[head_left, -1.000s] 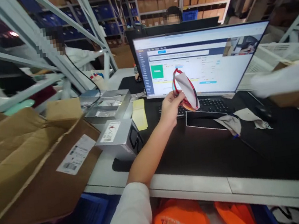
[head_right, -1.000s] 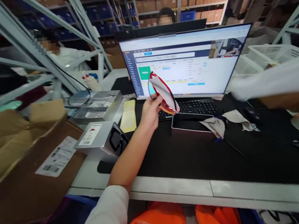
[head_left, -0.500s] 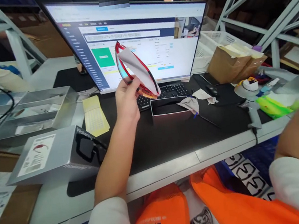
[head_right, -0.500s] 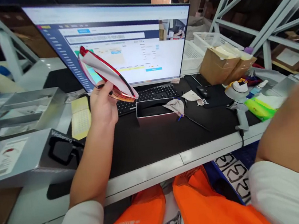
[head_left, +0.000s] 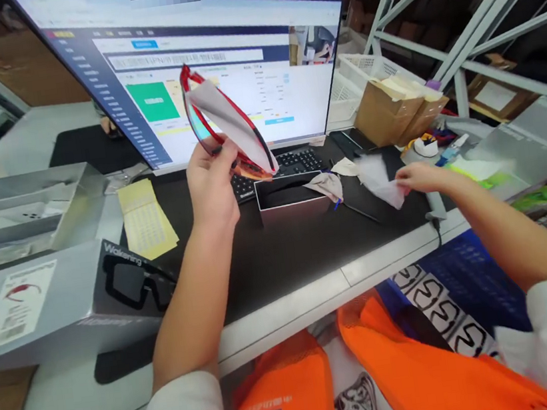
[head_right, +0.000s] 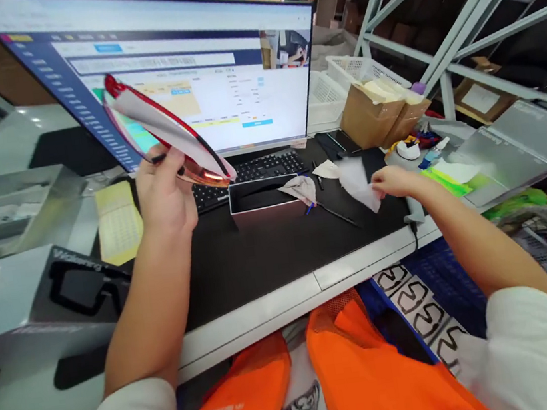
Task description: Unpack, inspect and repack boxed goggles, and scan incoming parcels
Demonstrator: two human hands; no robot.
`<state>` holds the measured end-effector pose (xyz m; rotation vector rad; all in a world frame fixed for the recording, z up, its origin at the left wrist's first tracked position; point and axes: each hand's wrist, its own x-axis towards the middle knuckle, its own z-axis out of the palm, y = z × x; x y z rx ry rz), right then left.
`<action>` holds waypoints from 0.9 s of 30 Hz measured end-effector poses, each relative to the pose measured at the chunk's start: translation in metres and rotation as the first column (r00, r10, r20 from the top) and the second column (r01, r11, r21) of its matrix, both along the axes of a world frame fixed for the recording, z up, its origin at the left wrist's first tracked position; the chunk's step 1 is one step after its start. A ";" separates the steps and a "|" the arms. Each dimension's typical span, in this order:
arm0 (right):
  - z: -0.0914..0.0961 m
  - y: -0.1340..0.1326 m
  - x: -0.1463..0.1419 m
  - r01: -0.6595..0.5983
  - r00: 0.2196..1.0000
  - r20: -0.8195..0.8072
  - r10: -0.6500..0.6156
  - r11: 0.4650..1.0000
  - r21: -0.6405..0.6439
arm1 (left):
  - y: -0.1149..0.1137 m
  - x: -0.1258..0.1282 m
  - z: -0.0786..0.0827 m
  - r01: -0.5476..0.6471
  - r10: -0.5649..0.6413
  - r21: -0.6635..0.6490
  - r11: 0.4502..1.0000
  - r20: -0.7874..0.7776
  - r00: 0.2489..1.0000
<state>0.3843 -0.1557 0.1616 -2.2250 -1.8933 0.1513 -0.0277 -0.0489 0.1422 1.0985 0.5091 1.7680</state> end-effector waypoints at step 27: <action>0.021 0.032 -0.194 -0.381 0.490 -0.859 0.148 0.923 -0.058 | -0.066 0.019 0.009 0.003 0.022 0.107 0.994 -0.228 0.973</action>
